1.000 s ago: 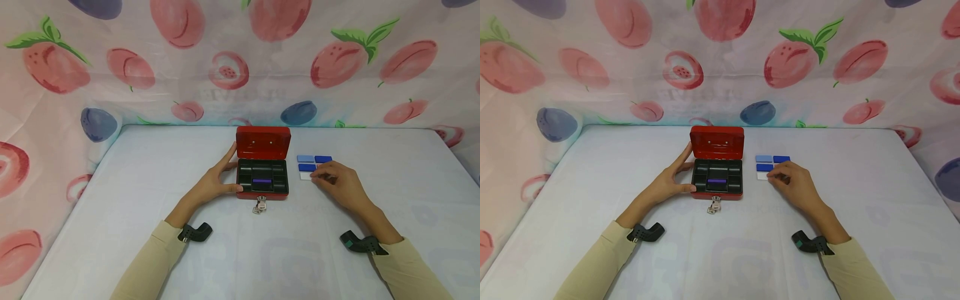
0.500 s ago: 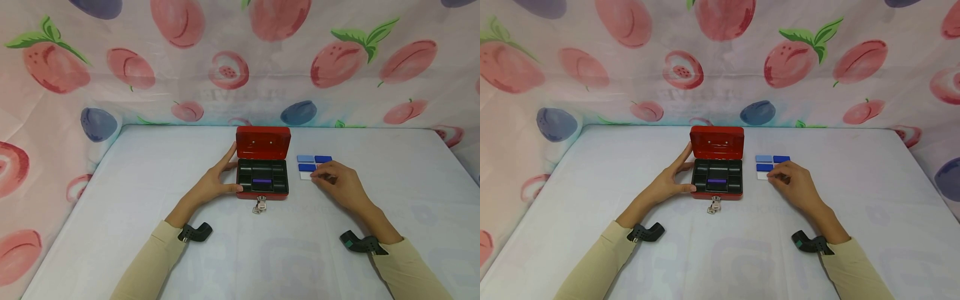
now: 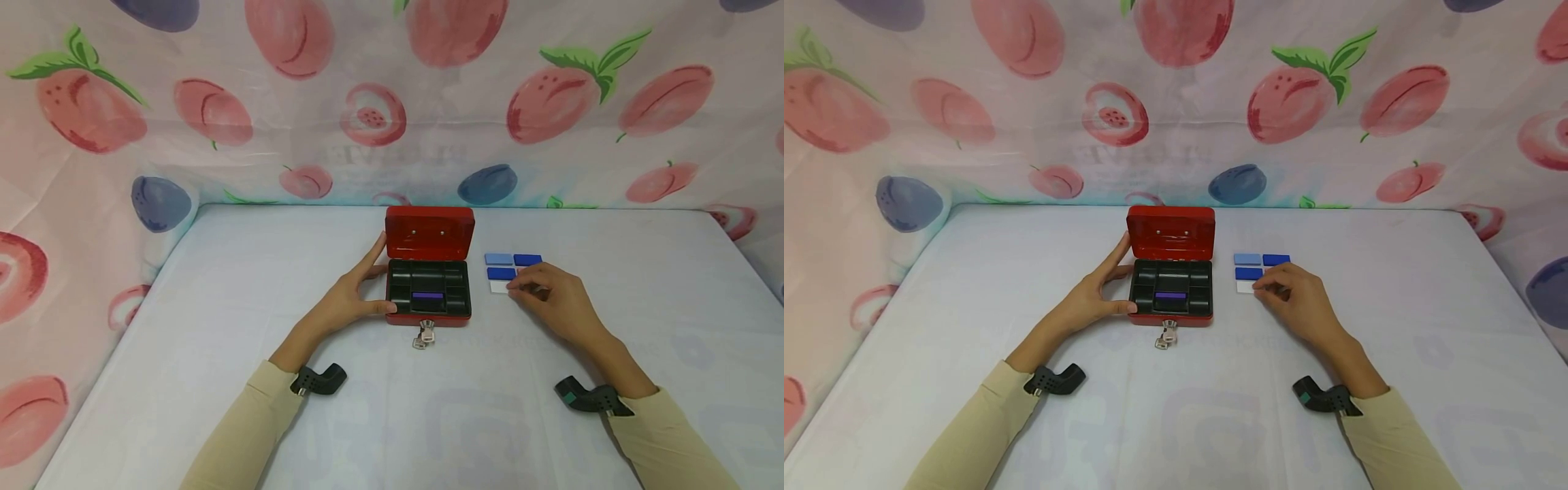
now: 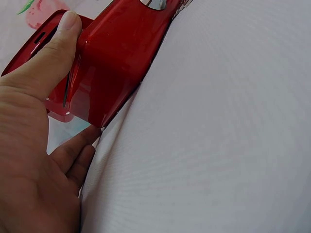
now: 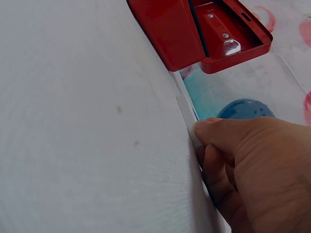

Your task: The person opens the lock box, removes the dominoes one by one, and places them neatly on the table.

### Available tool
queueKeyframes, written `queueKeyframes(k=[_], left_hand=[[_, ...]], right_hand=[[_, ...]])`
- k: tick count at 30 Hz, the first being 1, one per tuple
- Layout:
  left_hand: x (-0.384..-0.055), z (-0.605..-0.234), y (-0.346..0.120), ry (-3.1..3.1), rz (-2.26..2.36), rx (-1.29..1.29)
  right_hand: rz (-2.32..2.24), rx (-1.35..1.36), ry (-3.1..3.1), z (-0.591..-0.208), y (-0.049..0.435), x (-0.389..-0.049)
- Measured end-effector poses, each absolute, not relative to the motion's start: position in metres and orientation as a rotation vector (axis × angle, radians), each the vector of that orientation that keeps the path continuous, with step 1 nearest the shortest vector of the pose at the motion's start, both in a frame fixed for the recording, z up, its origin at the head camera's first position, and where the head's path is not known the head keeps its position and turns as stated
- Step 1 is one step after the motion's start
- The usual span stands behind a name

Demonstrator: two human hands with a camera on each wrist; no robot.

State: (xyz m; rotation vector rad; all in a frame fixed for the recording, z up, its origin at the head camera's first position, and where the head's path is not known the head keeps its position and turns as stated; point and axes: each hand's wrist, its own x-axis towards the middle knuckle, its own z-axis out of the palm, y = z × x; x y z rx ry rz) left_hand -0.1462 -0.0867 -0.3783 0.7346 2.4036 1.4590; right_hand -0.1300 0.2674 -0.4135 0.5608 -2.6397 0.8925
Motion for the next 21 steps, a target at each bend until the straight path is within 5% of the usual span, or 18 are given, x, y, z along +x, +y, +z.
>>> queueKeyframes(k=[21], left_hand=[[-0.148, -0.38, -0.088, 2.397, 1.459, 0.743]], right_hand=[[0.942, 0.541, -2.631, -0.396, 0.269, -0.128]])
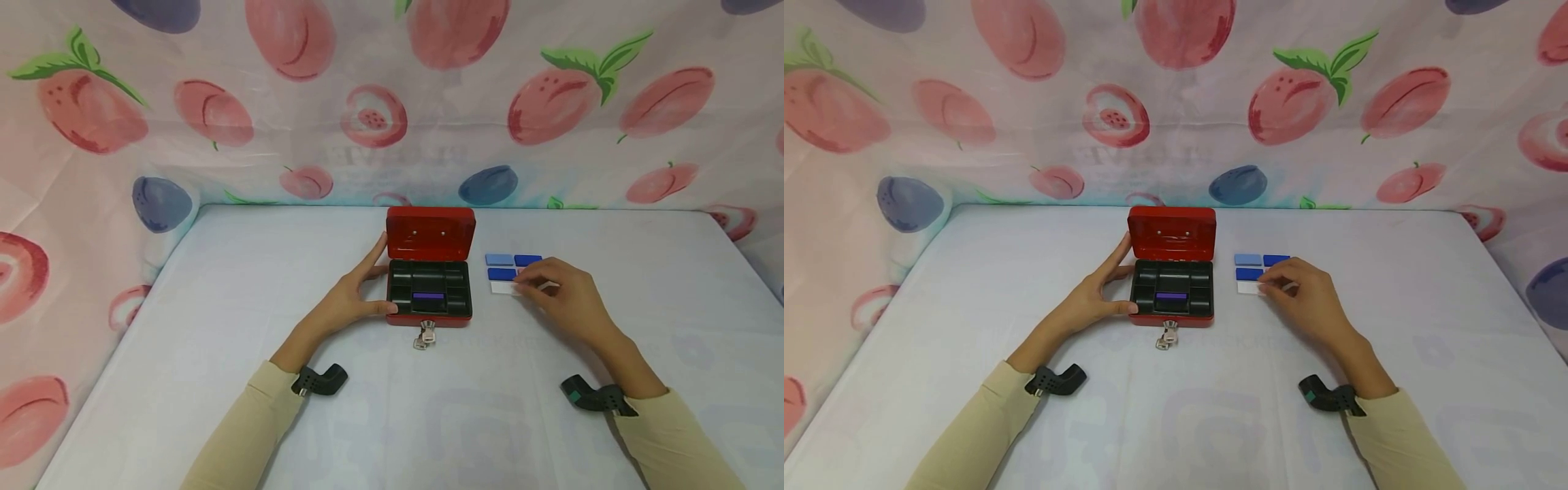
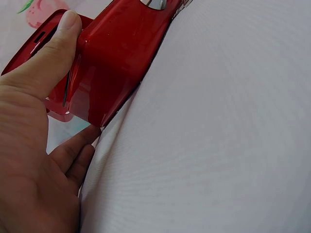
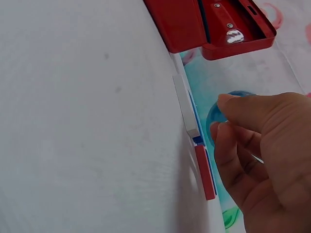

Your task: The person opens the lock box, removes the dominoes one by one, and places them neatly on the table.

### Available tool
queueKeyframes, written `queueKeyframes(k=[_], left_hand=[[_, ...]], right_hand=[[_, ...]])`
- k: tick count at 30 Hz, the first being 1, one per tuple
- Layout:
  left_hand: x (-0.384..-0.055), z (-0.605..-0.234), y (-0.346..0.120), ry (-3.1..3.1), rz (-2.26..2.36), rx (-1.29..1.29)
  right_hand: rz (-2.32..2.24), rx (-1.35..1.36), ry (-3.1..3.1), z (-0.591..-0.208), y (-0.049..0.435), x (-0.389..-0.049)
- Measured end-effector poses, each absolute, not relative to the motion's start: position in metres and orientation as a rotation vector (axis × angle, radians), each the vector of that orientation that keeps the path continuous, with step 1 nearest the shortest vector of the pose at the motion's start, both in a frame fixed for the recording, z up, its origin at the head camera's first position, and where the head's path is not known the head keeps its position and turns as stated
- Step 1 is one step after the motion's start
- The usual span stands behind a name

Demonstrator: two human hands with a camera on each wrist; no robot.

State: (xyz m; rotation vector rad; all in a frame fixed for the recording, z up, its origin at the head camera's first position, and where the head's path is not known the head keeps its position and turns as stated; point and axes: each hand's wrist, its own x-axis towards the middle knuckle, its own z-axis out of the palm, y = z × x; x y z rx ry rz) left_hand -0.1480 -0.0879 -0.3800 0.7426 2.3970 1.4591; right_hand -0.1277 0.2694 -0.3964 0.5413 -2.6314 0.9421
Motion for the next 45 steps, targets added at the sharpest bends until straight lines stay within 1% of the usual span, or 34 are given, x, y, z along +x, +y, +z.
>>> queueKeyframes(k=[6, 10, 14, 16, 19, 25, 45], left_hand=[[-0.148, -0.38, -0.088, 2.383, 1.471, 0.764], [-0.149, -0.381, -0.088, 2.38, 1.48, 0.767], [-0.155, -0.391, -0.089, 2.398, 1.476, 0.753], [-0.159, -0.399, -0.09, 2.415, 1.46, 0.737], [-0.163, -0.407, -0.09, 2.427, 1.446, 0.713], [-0.165, -0.411, -0.09, 2.424, 1.453, 0.701], [-0.164, -0.413, -0.091, 2.43, 1.46, 0.72]], right_hand=[[0.995, 0.572, -2.613, -0.392, 0.267, -0.127], [1.013, 0.592, -2.579, -0.399, 0.269, -0.131], [0.996, 0.635, -2.532, -0.408, 0.272, -0.136], [1.02, 0.658, -2.527, -0.404, 0.27, -0.136], [1.02, 0.699, -2.516, -0.394, 0.26, -0.132], [1.041, 0.743, -2.534, -0.366, 0.233, -0.123], [1.097, 0.913, -2.513, -0.364, 0.186, -0.127]])
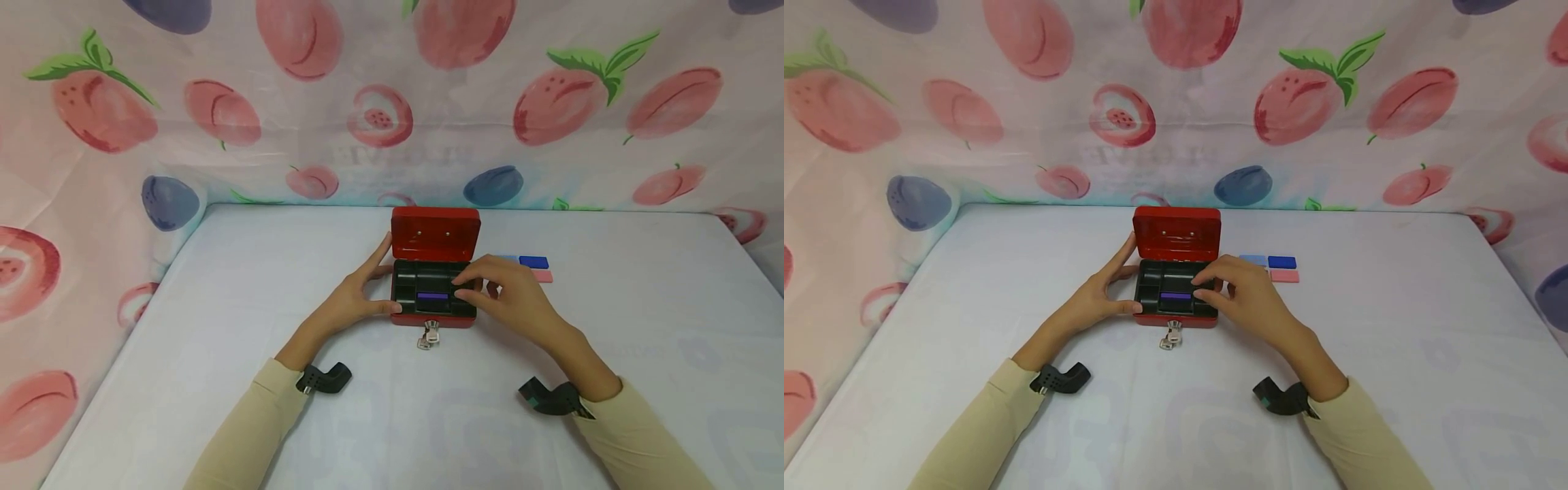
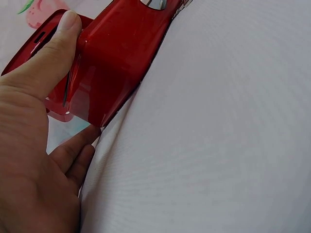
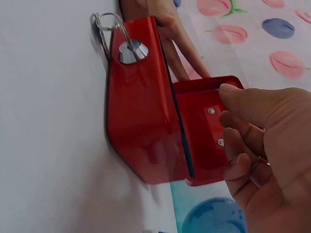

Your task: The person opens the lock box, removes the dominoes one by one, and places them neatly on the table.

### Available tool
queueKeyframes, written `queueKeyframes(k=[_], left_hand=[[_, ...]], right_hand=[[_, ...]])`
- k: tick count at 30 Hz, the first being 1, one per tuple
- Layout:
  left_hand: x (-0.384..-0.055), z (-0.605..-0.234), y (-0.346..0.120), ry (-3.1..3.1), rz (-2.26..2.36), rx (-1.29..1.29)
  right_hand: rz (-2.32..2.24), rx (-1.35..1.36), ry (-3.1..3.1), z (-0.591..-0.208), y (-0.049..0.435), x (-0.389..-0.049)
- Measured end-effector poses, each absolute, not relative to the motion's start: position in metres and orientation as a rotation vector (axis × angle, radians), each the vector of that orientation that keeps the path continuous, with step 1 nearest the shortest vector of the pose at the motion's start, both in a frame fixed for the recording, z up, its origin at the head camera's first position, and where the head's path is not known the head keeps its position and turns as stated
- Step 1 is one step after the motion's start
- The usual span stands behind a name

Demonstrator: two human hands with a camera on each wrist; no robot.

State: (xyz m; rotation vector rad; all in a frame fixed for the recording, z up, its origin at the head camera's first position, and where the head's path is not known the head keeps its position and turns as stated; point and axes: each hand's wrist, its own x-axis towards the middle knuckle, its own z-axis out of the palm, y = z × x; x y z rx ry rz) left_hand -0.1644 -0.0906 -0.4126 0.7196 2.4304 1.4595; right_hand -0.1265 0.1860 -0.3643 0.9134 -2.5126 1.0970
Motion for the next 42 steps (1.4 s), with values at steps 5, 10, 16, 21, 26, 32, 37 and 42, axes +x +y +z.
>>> queueKeyframes(k=[5, 10, 16, 21, 26, 32, 37, 42], left_hand=[[-0.165, -0.413, -0.091, 2.421, 1.474, 0.733], [-0.164, -0.413, -0.091, 2.425, 1.469, 0.728], [-0.164, -0.412, -0.091, 2.428, 1.462, 0.734], [-0.163, -0.411, -0.091, 2.429, 1.457, 0.735], [-0.163, -0.411, -0.092, 2.426, 1.463, 0.738], [-0.164, -0.411, -0.092, 2.424, 1.467, 0.744], [-0.164, -0.411, -0.092, 2.415, 1.474, 0.758], [-0.164, -0.411, -0.092, 2.417, 1.475, 0.756]], right_hand=[[1.053, 0.913, -2.566, -0.366, 0.178, -0.127], [1.034, 0.91, -2.622, -0.367, 0.171, -0.126], [1.031, 0.93, -2.642, -0.372, 0.166, -0.129], [0.993, 0.909, -2.701, -0.373, 0.162, -0.13], [0.944, 0.89, -2.75, -0.374, 0.159, -0.13], [0.888, 0.874, -2.77, -0.374, 0.157, -0.131], [0.822, 0.866, -2.807, -0.371, 0.156, -0.129], [0.78, 0.883, -2.806, -0.37, 0.155, -0.129]])
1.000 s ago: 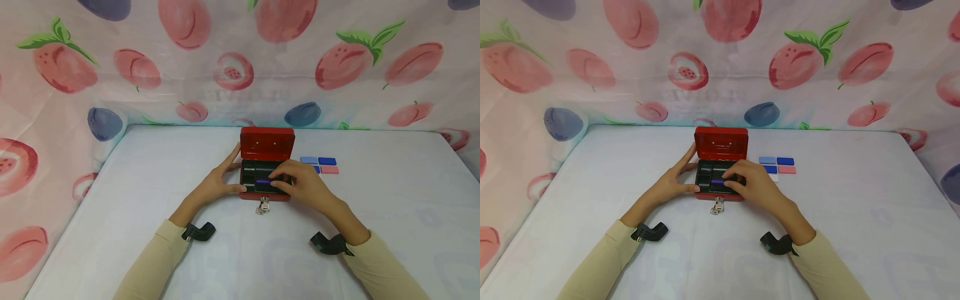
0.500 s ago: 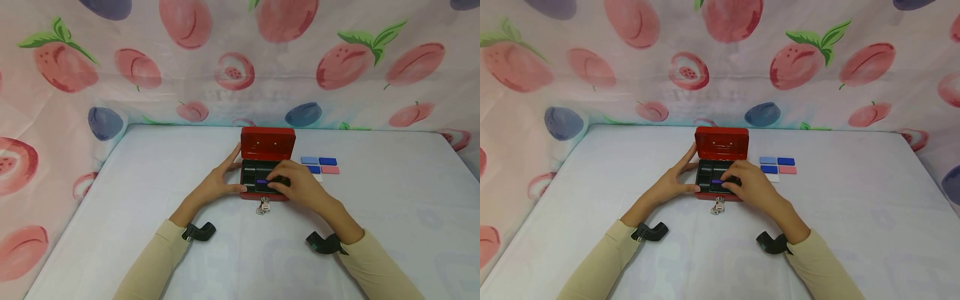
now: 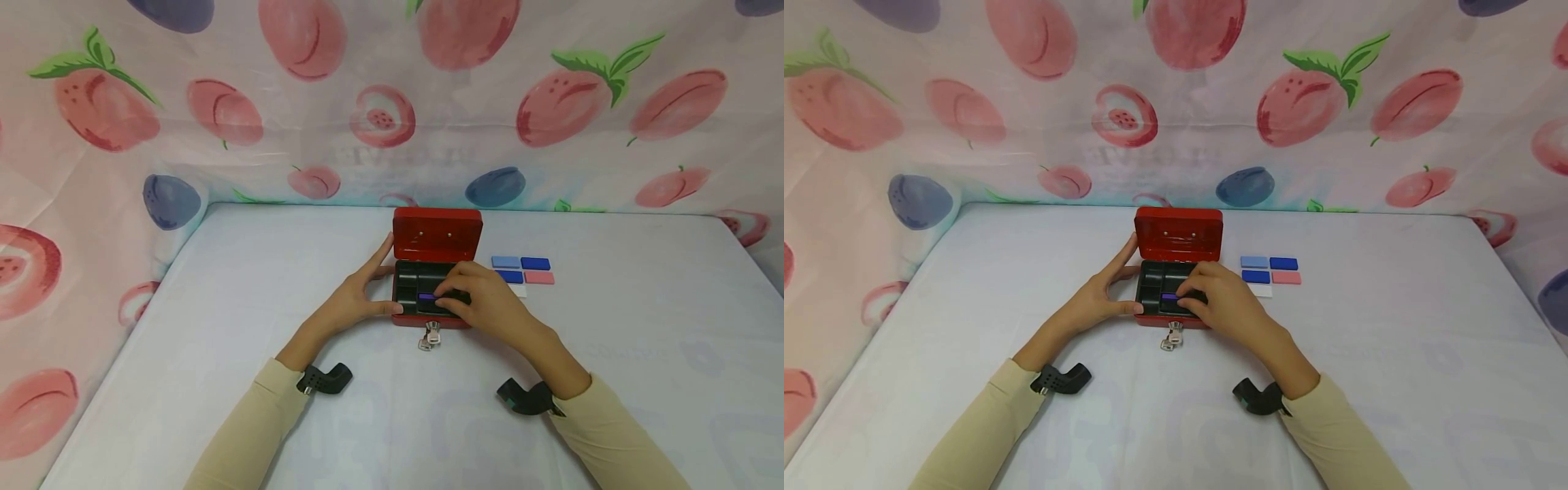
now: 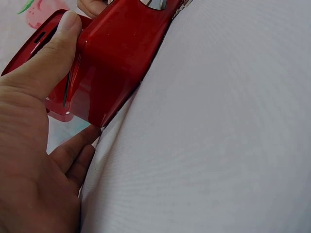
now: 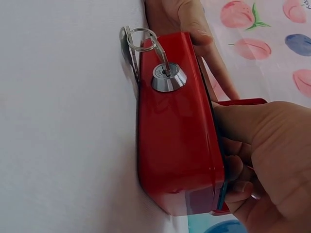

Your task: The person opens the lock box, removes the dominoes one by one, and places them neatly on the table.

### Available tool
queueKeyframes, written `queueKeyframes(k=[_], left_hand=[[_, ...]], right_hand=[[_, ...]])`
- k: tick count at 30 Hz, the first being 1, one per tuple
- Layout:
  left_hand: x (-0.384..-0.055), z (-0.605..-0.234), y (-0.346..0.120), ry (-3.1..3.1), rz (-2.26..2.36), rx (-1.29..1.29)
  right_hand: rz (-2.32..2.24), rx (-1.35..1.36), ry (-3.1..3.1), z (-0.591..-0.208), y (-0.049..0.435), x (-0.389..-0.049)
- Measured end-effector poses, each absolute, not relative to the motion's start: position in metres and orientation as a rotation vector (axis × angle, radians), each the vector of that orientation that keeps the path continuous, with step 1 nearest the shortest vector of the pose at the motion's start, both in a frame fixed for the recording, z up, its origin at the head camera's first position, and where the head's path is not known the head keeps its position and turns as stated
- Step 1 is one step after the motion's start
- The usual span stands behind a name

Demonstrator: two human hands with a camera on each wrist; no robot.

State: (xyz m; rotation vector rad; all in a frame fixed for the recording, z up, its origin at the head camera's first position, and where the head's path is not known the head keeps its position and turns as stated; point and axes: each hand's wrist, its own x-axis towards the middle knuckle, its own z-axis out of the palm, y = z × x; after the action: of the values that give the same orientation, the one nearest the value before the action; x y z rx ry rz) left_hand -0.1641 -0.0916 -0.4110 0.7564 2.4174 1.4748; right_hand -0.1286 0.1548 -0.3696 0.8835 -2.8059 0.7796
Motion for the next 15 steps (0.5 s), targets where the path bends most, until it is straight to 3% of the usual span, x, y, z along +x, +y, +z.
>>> queueKeyframes(k=[15], left_hand=[[-0.1642, -0.4119, -0.0919, 2.425, 1.461, 0.745]], right_hand=[[0.741, 0.984, -2.706, -0.37, 0.1572, -0.128]])
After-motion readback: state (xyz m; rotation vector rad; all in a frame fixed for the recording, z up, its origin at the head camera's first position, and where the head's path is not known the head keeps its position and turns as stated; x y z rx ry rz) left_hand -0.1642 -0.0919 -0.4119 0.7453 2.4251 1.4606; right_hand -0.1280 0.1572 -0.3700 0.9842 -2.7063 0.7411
